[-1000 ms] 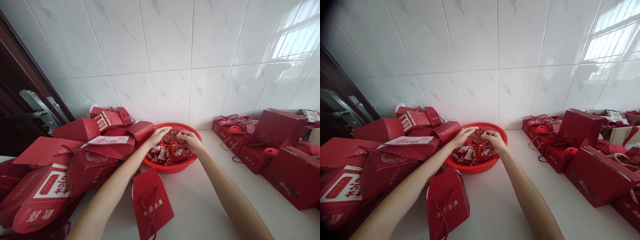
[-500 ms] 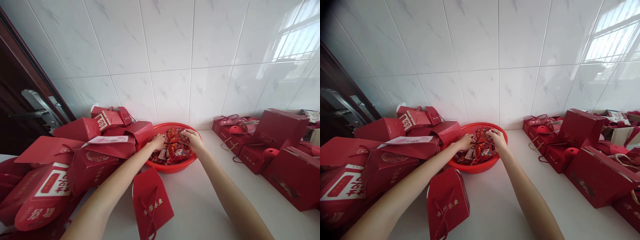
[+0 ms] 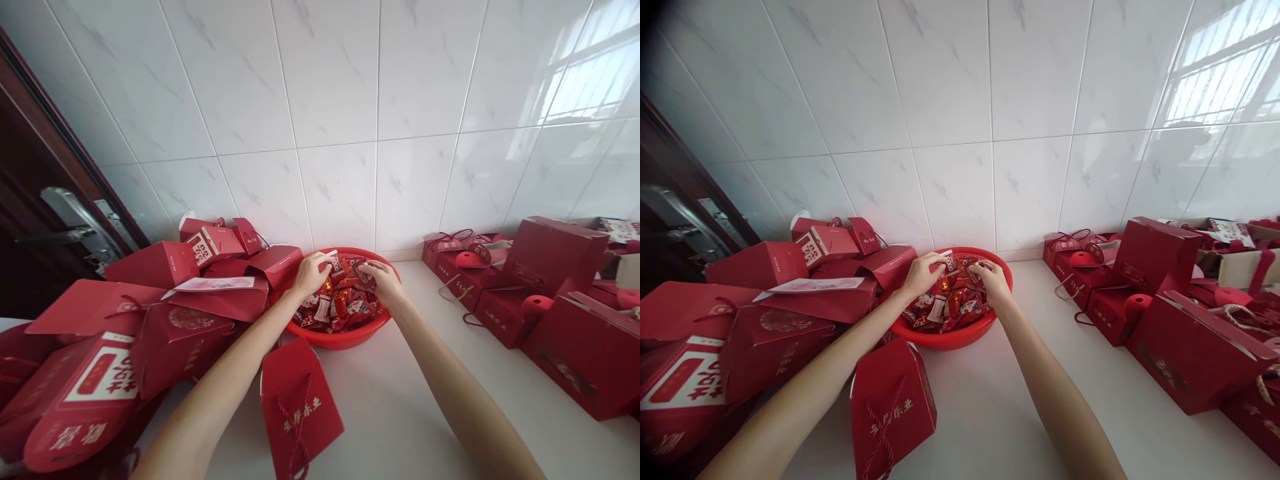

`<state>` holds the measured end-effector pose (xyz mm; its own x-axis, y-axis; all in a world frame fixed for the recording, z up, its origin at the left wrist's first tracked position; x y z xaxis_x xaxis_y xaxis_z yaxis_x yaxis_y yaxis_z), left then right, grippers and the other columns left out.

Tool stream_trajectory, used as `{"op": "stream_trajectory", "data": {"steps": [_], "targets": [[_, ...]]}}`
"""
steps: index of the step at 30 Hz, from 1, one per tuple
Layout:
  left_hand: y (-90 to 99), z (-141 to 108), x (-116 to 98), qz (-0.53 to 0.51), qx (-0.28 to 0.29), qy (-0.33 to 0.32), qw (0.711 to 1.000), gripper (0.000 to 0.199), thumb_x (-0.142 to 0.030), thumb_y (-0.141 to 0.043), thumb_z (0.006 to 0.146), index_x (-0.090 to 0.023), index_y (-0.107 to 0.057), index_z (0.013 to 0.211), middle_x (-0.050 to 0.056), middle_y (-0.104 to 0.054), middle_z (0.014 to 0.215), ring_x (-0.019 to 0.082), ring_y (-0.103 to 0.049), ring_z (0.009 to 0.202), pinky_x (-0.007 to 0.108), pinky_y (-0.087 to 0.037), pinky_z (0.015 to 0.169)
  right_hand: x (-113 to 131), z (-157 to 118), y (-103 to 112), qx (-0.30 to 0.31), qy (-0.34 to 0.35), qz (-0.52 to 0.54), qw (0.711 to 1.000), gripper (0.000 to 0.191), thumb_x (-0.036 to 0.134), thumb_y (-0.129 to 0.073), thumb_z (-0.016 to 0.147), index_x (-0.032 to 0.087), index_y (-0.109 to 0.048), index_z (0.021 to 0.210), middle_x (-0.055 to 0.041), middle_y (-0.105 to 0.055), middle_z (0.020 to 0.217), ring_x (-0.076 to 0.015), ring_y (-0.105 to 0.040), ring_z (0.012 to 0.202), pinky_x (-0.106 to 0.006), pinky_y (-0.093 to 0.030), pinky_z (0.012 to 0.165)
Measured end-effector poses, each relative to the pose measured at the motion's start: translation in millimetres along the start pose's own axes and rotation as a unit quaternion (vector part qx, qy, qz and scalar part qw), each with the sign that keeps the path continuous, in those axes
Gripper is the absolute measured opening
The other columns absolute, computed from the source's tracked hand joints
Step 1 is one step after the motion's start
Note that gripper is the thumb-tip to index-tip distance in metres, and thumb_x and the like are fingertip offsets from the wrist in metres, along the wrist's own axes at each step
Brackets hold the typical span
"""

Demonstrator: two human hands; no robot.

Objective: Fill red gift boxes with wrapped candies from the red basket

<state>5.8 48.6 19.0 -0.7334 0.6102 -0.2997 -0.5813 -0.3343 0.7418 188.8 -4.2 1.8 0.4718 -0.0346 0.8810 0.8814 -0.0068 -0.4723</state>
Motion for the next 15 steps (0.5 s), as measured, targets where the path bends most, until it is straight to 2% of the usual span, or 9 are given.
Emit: {"op": "stream_trajectory", "data": {"steps": [3,6,15], "targets": [[5.1,-2.2,-1.4,-0.03,-0.045,-0.008,0.999,0.011,-0.016,-0.059,0.085,-0.019,-0.069,0.089,0.006,-0.075,0.096,0.02,-0.071,0.089,0.035,-0.058,0.086,0.0,-0.2,0.2,-0.002,-0.003,-0.001,1.0,0.023,0.027,-0.081,0.049,0.019,-0.063,0.061,0.0001,-0.065,0.066,-0.0176,-0.061,0.066,-0.033,-0.056,0.062],[6.4,-3.8,-2.9,-0.052,-0.067,-0.017,0.996,0.005,-0.019,-0.062,0.084,-0.019,-0.067,0.086,0.006,-0.075,0.092,0.019,-0.071,0.082,0.032,-0.06,0.077,-0.1,-0.7,-0.3,0.004,-0.002,0.002,1.0,0.023,0.027,-0.081,0.049,0.019,-0.062,0.06,0.0001,-0.066,0.066,-0.018,-0.062,0.067,-0.033,-0.056,0.064],[5.4,-4.8,-3.7,-0.13,-0.055,-0.038,0.989,0.015,-0.019,-0.06,0.083,-0.019,-0.068,0.095,0.007,-0.073,0.099,0.02,-0.07,0.093,0.031,-0.062,0.076,-1.7,-0.2,-0.9,0.025,-0.004,0.001,1.0,0.022,0.026,-0.082,0.051,0.019,-0.063,0.06,0.0001,-0.067,0.065,-0.0166,-0.061,0.063,-0.03,-0.052,0.061]]}}
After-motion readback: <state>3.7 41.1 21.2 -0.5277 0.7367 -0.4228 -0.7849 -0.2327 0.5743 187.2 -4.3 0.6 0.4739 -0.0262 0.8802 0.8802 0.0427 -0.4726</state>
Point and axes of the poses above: each hand's wrist, its own z-axis towards the middle knuckle, its own y-axis out of the back of the hand, x = y × z, the point moved 4 cm from there along z, towards the middle knuckle
